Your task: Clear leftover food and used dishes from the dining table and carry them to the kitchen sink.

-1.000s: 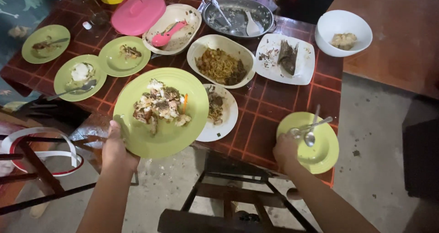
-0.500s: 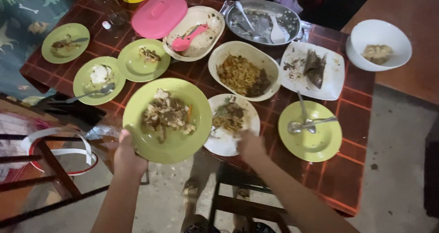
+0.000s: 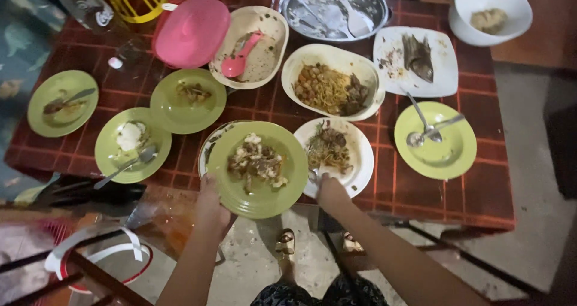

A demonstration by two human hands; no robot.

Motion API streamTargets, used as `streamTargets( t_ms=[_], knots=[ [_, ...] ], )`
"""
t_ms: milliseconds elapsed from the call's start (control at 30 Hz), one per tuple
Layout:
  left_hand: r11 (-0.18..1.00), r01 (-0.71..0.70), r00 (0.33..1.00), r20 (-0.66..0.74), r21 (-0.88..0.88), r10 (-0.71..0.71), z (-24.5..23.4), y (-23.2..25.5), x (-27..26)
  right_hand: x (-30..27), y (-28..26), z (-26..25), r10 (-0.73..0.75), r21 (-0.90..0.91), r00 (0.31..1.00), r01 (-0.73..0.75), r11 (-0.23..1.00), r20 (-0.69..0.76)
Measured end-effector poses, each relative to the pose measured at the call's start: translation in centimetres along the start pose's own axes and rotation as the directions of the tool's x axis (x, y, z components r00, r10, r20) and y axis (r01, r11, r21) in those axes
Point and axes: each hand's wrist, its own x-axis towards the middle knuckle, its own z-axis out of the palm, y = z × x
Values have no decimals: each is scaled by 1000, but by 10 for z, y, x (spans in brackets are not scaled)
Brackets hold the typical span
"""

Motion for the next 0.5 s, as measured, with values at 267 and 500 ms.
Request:
streamTargets(
  t_ms=[267,500],
  knots=[
    [985,54,990,121,165,-74,14,-6,45,-12,34,8,-79,-234,964,18,972,-253],
    [967,109,991,51,230,-124,43,-5,39,-50,20,-60,7,-139,937,-59,989,-349]
  ],
)
